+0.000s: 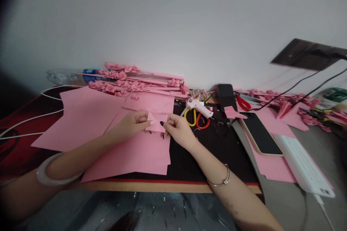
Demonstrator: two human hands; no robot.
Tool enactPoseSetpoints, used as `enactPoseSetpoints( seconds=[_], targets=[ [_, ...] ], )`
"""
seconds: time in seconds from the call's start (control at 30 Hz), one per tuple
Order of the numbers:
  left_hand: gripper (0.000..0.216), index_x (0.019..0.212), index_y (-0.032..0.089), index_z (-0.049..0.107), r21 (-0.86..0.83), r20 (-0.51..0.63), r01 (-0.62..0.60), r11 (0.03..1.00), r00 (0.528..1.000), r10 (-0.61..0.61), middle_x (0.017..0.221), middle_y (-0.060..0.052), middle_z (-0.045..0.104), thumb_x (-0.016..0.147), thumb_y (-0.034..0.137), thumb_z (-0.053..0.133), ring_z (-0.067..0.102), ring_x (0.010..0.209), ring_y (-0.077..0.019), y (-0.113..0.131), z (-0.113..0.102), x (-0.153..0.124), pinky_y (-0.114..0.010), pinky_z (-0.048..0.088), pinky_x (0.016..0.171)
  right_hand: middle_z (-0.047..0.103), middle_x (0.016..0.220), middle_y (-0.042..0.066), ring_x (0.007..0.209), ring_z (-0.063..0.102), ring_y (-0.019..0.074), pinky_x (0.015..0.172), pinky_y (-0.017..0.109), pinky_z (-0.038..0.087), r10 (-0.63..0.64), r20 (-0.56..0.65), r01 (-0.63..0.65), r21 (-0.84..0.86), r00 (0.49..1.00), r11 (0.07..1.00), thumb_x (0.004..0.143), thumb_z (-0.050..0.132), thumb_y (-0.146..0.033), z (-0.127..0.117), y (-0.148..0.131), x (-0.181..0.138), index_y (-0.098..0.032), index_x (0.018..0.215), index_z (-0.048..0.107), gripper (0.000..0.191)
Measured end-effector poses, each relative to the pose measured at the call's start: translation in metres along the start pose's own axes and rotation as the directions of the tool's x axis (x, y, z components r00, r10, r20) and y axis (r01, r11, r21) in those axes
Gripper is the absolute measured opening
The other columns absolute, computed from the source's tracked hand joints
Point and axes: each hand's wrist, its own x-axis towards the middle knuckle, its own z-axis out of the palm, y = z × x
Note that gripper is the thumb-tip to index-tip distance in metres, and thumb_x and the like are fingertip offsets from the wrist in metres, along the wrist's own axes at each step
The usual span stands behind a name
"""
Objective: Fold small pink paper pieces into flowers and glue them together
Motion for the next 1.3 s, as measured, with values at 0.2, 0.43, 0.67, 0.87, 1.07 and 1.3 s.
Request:
enactPoseSetpoints(
  seconds=[0.2,0.43,0.67,0.87,1.07,1.3],
  targets=[
    [0.006,0.076,0.014,0.056,0.009,-0.024,-0.019,1.0,1.0,0.02,0.064,0.001,0.061,0.071,0.017,0.059,0.059,0.06,-0.012,0.0008,0.0009,-0.0003,-0.021,0.045,0.054,0.058,0.05,-0.003,0.041,0.051,0.0086,0.044,0.02,0.043,-0.005,0.032,0.006,-0.026,0.999,1.0,0.08,0.055,-0.028,0.0007,0.0037,-0.0003,-0.016,0.071,0.052,0.015],
    [0.011,0.08,0.014,0.059,-0.119,0.005,0.022,0.993,1.0,-0.022,0.068,0.0,0.065,0.07,0.017,0.063,0.062,0.064,-0.0124,0.0028,0.0016,-0.0009,-0.026,0.052,0.065,0.057,0.05,-0.003,0.04,0.052,0.0084,0.043,0.019,0.041,-0.01,0.01,0.01,0.004,1.0,1.0,0.079,0.056,-0.028,0.0007,0.0015,-0.0004,-0.016,0.07,0.051,0.016],
    [0.022,0.093,0.013,0.062,-0.23,0.035,0.052,0.972,0.998,-0.045,0.08,-0.004,0.069,0.073,0.021,0.063,0.065,0.068,-0.0131,0.0055,-0.0007,-0.0019,-0.029,0.055,0.069,0.055,0.048,-0.007,0.039,0.053,0.0085,0.043,0.019,0.045,-0.064,-0.036,0.068,0.12,0.997,0.99,0.078,0.059,-0.025,-0.0015,0.0005,0.0003,-0.016,0.09,0.057,0.015],
    [0.021,0.09,0.015,0.065,-0.334,0.037,0.069,0.94,0.998,-0.06,0.077,-0.002,0.068,0.071,0.023,0.067,0.065,0.061,-0.0118,0.0052,-0.0043,-0.003,-0.028,0.054,0.067,0.057,0.052,-0.004,0.045,0.057,0.0097,0.047,0.022,0.049,-0.052,-0.027,0.058,0.275,0.998,0.96,0.077,0.061,-0.022,-0.003,-0.0004,-0.0008,-0.018,0.096,0.066,0.02],
    [0.014,0.084,0.015,0.064,-0.438,0.086,0.087,0.895,0.995,-0.055,0.07,-0.002,0.067,0.072,0.021,0.063,0.066,0.064,-0.014,0.0042,-0.0073,-0.0037,-0.03,0.054,0.07,0.064,0.064,0.001,0.053,0.059,0.0103,0.052,0.023,0.052,-0.016,0.023,0.005,0.413,1.0,0.911,0.073,0.059,-0.017,-0.0044,-0.0022,-0.0026,-0.016,0.086,0.071,0.018],
    [0.019,0.08,0.014,0.06,-0.285,0.044,0.057,0.957,0.998,-0.047,0.067,0.0,0.064,0.072,0.03,0.066,0.068,0.063,-0.0147,0.0035,-0.0041,-0.0025,-0.028,0.054,0.067,0.062,0.058,0.0,0.047,0.06,0.0107,0.047,0.023,0.053,0.009,0.011,-0.013,0.349,1.0,0.937,0.074,0.064,-0.026,-0.0019,-0.002,-0.002,-0.013,0.086,0.067,0.018]
  ],
)
